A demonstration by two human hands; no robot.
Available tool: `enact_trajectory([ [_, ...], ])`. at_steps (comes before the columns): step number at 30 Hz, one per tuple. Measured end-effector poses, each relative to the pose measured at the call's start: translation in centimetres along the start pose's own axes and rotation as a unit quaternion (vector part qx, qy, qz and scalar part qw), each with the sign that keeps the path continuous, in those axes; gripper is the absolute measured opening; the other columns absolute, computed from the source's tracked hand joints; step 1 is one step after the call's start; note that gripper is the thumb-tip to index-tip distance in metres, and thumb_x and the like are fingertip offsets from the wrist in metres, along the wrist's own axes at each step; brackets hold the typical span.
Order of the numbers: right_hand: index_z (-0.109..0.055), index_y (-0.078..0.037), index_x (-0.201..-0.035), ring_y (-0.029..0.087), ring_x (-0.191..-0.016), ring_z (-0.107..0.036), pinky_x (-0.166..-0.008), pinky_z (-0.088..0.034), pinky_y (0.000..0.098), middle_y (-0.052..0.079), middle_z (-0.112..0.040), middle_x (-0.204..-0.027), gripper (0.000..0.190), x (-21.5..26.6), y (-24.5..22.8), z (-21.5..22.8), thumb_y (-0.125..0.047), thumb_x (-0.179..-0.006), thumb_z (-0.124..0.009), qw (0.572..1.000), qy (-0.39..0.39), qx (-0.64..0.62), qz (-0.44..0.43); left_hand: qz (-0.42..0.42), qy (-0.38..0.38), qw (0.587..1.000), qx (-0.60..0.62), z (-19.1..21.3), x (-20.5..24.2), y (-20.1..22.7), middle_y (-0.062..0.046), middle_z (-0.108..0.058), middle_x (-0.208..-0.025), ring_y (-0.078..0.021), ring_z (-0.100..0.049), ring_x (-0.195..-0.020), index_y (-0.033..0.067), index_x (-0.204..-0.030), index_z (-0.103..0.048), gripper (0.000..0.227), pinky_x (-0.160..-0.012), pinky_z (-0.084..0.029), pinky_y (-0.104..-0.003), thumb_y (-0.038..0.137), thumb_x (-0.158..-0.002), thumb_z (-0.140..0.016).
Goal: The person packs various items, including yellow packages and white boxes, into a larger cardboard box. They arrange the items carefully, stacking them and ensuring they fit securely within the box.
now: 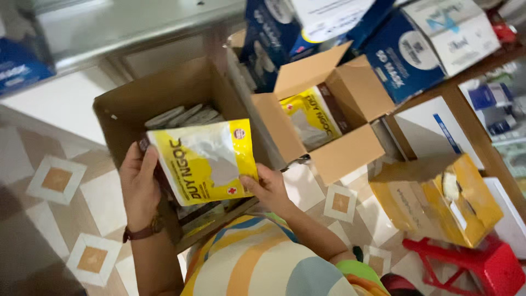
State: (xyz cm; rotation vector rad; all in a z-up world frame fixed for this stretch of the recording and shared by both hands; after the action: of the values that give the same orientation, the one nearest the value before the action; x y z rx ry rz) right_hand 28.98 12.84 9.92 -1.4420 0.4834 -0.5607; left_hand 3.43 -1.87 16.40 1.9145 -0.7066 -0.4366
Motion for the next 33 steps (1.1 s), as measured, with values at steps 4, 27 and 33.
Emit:
enact_trajectory([
  [4, -0.071, -0.001, -0.118, 0.005, -0.074, -0.063, -0.065, -0.052, 0.0231, 0.0, -0.07, -0.086, 0.018, 1.7, -4.3, 2.9, -0.009, -0.101, -0.07, 0.995, 0.041, 0.072, 0.049, -0.019, -0.023, 0.999, -0.041, -3.8, -0.6, 1.6, -0.004, -0.072, -0.104, -0.0092, -0.066, -0.087, 0.0016, -0.111, -0.066, 0.011, -0.079, -0.052, -0.024, 0.01, -0.105, -0.067],
  [27, -0.06, -0.001, -0.127, 0.016, -0.096, -0.07, -0.084, -0.057, 0.0295, 0.009, -0.072, -0.115, 0.029, -1.6, -10.8, 24.5, -0.003, -0.099, -0.063, 0.962, 0.245, -0.116, 0.047, -0.07, -0.266, 0.915, -0.294, -24.3, -3.6, -4.6, -0.007, -0.077, -0.104, -0.0141, -0.076, -0.09, 0.0046, -0.139, -0.054, 0.049, -0.077, -0.059, -0.029, 0.021, -0.096, -0.071],
  [33, -0.062, 0.001, -0.13, 0.013, -0.093, -0.065, -0.082, -0.053, 0.0254, 0.01, -0.069, -0.109, 0.026, -5.4, -8.0, 31.9, 0.001, -0.104, -0.064, 0.982, 0.163, -0.074, 0.061, -0.134, -0.226, 0.948, -0.178, -20.6, -4.5, -3.8, -0.008, -0.07, -0.114, -0.0183, -0.075, -0.104, 0.0025, -0.146, -0.05, 0.042, -0.09, -0.061, -0.031, 0.023, -0.109, -0.057],
])
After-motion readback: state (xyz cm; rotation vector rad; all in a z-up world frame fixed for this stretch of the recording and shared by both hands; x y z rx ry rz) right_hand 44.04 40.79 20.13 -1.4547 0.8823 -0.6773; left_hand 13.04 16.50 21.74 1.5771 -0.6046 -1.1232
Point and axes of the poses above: each hand's wrist, its own x-axis away from the middle knuckle, its own z-axis out of the back of the hand, y = z × x, the point moved 2 cm from there along -x, towards the middle knuckle
